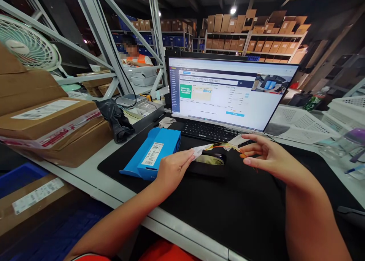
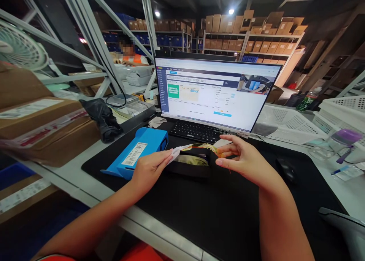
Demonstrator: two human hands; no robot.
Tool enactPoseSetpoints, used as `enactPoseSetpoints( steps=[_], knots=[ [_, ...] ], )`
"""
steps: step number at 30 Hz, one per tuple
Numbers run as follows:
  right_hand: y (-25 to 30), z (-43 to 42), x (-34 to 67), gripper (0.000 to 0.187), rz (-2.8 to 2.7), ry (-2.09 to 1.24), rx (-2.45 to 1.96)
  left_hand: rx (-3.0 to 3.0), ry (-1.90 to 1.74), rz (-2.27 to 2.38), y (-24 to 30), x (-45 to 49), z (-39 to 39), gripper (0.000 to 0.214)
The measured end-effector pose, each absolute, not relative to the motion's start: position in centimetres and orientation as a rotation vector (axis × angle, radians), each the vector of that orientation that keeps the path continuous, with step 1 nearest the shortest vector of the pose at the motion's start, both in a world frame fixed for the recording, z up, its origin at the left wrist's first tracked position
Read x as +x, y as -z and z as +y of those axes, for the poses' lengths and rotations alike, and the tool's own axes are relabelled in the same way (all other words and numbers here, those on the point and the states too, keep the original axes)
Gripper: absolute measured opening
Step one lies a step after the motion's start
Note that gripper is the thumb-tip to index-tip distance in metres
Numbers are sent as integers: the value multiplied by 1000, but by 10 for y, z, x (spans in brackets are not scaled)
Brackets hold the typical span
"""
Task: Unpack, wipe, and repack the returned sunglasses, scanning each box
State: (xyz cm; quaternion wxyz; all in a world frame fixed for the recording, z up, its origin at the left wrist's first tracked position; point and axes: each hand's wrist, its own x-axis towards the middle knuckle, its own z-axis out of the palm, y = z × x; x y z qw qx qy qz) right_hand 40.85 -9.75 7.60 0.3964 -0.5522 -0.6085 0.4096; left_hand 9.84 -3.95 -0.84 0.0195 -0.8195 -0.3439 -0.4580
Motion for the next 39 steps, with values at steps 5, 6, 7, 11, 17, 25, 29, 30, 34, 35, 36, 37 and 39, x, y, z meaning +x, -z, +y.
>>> enactPoseSetpoints(
  steps=[5,6,7,11,17,25,29,30,34,35,36,37,39],
  knots=[
    [-69,-95,404,89,-1608,-845,-1477,-2466,1407,-882,10,98,-41,24],
    [-69,-96,401,90,-1632,-805,-1501,-2461,1397,-851,10,98,-42,24],
    [-68,-97,399,91,-1660,-768,-1522,-2459,1386,-823,10,99,-43,24],
    [-68,-100,389,86,-1801,-684,-1541,-2450,1351,-703,14,100,-48,26],
    [-65,-96,384,86,-2105,-648,-1459,-2578,1319,-521,25,99,-53,40],
    [-64,-90,376,82,-2163,-642,-1386,-3030,1433,-1194,11,104,-38,42],
    [-66,-91,372,80,-2174,-606,-1371,-3267,1405,-1344,6,107,-27,27],
    [-66,-91,371,80,-2175,-585,-1378,-3308,1421,-1402,6,107,-25,25],
    [-62,-90,368,82,-2216,-522,-1378,-3305,1591,-1605,11,107,-23,29],
    [-61,-90,367,81,-2233,-514,-1368,-3307,1624,-1619,11,107,-24,31],
    [-60,-90,366,81,-2248,-504,-1356,-3313,1657,-1631,11,107,-25,32],
    [-59,-92,365,80,-2259,-493,-1347,-3321,1688,-1637,9,107,-26,32],
    [-60,-95,362,78,-2263,-468,-1340,-3331,1755,-1635,4,107,-29,31]
  ],
)
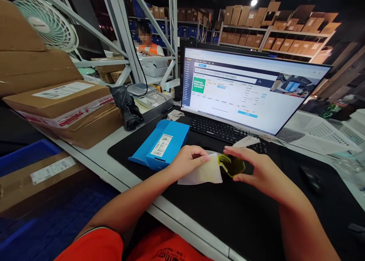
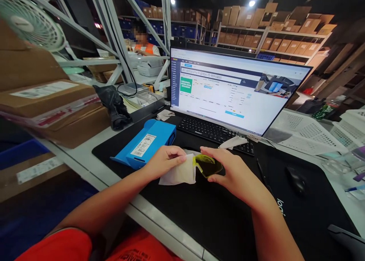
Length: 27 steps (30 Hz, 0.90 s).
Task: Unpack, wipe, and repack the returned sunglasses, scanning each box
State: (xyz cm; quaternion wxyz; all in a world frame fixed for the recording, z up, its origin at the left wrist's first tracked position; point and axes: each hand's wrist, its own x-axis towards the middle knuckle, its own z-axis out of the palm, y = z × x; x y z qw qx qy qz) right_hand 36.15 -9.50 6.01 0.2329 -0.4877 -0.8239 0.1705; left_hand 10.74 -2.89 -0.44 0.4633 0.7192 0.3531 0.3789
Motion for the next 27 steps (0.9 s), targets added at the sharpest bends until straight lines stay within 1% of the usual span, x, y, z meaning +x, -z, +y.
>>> enactPoseSetpoints(
  steps=[6,10,14,22,27],
  knots=[
    [-70,-110,361,82,-2150,-519,-1378,1760,-955,782,-14,110,-36,24],
    [-76,-116,373,84,-2076,-641,-1342,1761,-936,714,-15,113,-38,22],
    [-78,-118,378,86,-2056,-696,-1292,1765,-910,692,-14,115,-40,20],
    [-77,-122,366,76,-2142,-575,-1320,1602,-854,688,-16,120,-43,21],
    [-80,-127,366,76,-2102,-592,-1341,1530,-812,664,-15,125,-44,27]
  ],
)
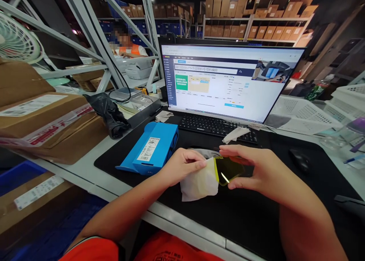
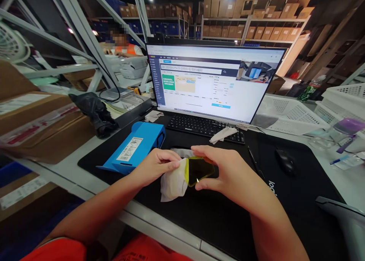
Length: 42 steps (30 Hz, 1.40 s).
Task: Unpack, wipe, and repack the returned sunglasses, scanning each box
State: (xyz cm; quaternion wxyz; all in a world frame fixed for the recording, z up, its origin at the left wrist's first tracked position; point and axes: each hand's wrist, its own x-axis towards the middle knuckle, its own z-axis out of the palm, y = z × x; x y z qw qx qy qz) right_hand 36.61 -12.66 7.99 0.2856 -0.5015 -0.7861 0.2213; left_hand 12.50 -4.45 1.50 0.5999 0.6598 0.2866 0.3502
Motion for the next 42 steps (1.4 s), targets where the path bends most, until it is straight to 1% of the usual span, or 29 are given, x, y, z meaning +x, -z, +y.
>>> enactPoseSetpoints(
  steps=[5,11,13,15,17,22,27,30,34,36,38,39,42],
  knots=[
    [-82,-126,357,72,-2101,-672,-1287,1440,-776,658,-12,128,-47,35],
    [-77,-117,343,80,-2121,-763,-1191,1277,-808,698,-8,131,-52,38],
    [-73,-114,341,79,-2071,-800,-1162,1239,-842,723,-6,132,-53,38],
    [-68,-111,340,74,-1980,-868,-1127,1200,-856,741,-4,133,-54,37],
    [-64,-109,339,65,-1872,-968,-1086,1178,-840,747,-2,133,-54,36],
    [-61,-105,332,44,-1631,-1138,-1009,1094,-843,730,5,130,-53,40],
    [-55,-103,326,41,-1546,-1176,-1001,891,-759,664,10,127,-52,42],
    [-50,-103,323,37,-1625,-1015,-1048,804,-736,661,9,128,-52,46],
    [-56,-108,321,28,-1797,-525,-1162,770,-799,683,6,129,-53,50],
    [-61,-112,321,21,-1848,-371,-1176,768,-854,691,4,129,-53,49],
    [-65,-116,322,17,-1865,-320,-1185,788,-915,700,3,128,-54,48],
    [-66,-116,323,18,-1868,-309,-1197,805,-949,705,2,128,-54,48],
    [-64,-115,322,27,-1911,-289,-1227,880,-1040,731,3,125,-56,46]
  ],
)
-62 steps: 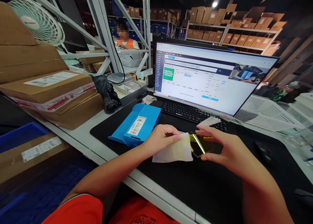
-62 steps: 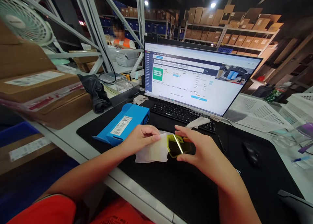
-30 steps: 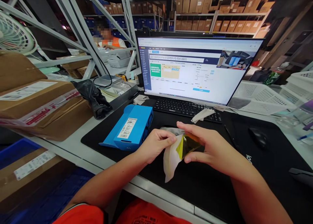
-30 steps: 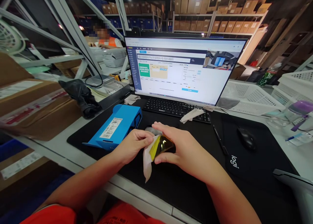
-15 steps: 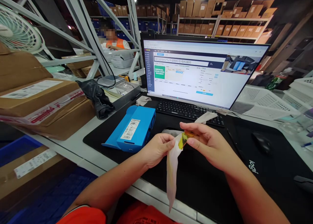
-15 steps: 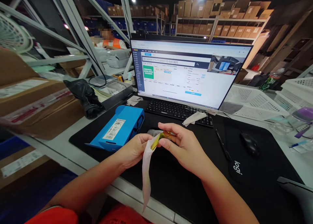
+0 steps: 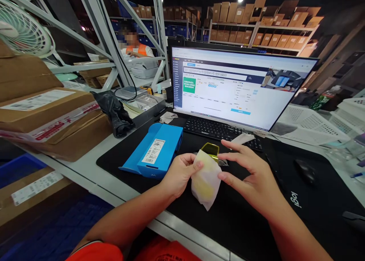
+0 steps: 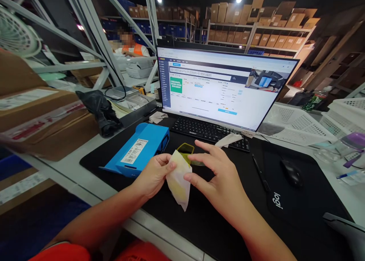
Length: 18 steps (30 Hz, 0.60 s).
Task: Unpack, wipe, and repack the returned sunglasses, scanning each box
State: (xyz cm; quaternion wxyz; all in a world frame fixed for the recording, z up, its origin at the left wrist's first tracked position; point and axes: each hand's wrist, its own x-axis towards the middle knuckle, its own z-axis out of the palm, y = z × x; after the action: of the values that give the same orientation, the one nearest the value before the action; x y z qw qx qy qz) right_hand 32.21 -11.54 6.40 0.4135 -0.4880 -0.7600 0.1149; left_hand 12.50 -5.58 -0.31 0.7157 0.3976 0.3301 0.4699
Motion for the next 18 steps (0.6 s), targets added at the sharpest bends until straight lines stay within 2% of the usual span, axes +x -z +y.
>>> enactPoseSetpoints(
  steps=[2,6,12,18],
  knots=[
    [-61,-113,320,25,-1962,-298,-1223,941,-1076,751,4,123,-57,46],
    [-57,-111,315,2,-1951,-318,-1226,1066,-1142,769,4,119,-58,42],
    [-60,-113,316,6,-1928,-312,-1247,1187,-1258,753,1,115,-61,33],
    [-59,-110,317,11,-1941,-222,-1281,1352,-1220,794,-3,114,-62,40]
  ],
)
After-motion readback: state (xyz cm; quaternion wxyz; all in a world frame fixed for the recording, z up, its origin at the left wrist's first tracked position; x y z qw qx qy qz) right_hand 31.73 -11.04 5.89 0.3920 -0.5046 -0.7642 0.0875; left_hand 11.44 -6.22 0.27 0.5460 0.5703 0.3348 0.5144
